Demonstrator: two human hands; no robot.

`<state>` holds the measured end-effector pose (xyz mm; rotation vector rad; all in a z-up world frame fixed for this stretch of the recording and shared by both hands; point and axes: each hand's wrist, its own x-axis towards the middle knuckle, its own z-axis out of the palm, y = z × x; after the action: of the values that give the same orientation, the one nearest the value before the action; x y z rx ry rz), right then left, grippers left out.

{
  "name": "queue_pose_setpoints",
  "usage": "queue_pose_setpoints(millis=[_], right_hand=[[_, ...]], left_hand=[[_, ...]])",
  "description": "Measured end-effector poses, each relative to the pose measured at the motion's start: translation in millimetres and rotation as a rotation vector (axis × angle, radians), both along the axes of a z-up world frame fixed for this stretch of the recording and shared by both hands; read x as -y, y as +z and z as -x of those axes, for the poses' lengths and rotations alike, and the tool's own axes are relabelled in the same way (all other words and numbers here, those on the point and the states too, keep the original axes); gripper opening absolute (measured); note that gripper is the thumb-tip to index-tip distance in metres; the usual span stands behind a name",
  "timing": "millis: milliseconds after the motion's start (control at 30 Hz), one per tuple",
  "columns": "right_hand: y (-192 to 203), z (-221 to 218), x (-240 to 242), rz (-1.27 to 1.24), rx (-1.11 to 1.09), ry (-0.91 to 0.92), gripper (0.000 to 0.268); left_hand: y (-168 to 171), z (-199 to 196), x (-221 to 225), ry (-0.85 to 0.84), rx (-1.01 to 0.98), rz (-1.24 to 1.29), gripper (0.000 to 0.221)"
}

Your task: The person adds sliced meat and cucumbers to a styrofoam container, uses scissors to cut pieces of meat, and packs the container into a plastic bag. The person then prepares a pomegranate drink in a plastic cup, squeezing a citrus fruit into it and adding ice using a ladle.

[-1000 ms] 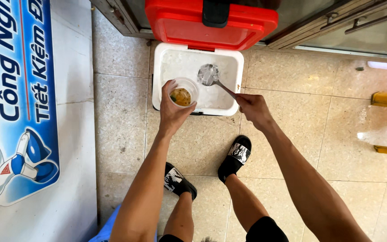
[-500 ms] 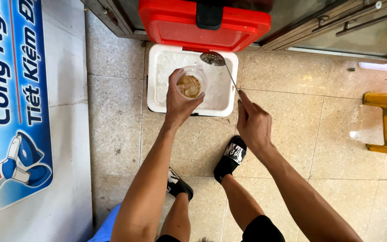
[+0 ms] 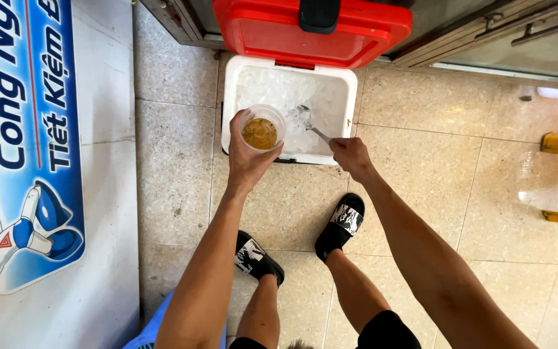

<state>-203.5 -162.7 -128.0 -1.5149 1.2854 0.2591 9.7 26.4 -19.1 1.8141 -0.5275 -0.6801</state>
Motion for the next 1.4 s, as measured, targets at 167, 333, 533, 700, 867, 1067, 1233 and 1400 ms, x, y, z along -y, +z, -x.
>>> queue_pose_setpoints(millis=[167,333,533,700,867,1067,1233,1400], right_hand=[[84,4,4,-0.177,0.058,-0.190,0.032],[190,5,12,0.045,0.032,-0.081,0.033],[245,7,-25,0.477,0.205,0.257,0.030],[212,14,-45,0.869,0.236,0.270,0.034],[87,-3,-9,0.889,-0.064,0.395,0.036],[-15,-32,-19,0.548,-0.271,0.503,0.032],[-8,-11,2,0.101,0.005,0.099,0.028],[43,0,10,-0.134,0.101,-0.144,0.032]], left_hand=[[-3,2,-1,-0.006,-0.034,-0.032,0.099],[4,10,12,-0.034,0.013,-0.028,0.097],[18,22,51,-0.080,-0.052,0.030,0.097],[25,19,59,-0.094,0.001,0.084,0.099],[20,8,38,-0.061,0.036,0.085,0.100],[11,-2,10,-0.029,0.031,0.037,0.099],[10,-2,-3,-0.006,0.018,0.017,0.098],[5,1,-1,-0.003,0.016,-0.011,0.098]])
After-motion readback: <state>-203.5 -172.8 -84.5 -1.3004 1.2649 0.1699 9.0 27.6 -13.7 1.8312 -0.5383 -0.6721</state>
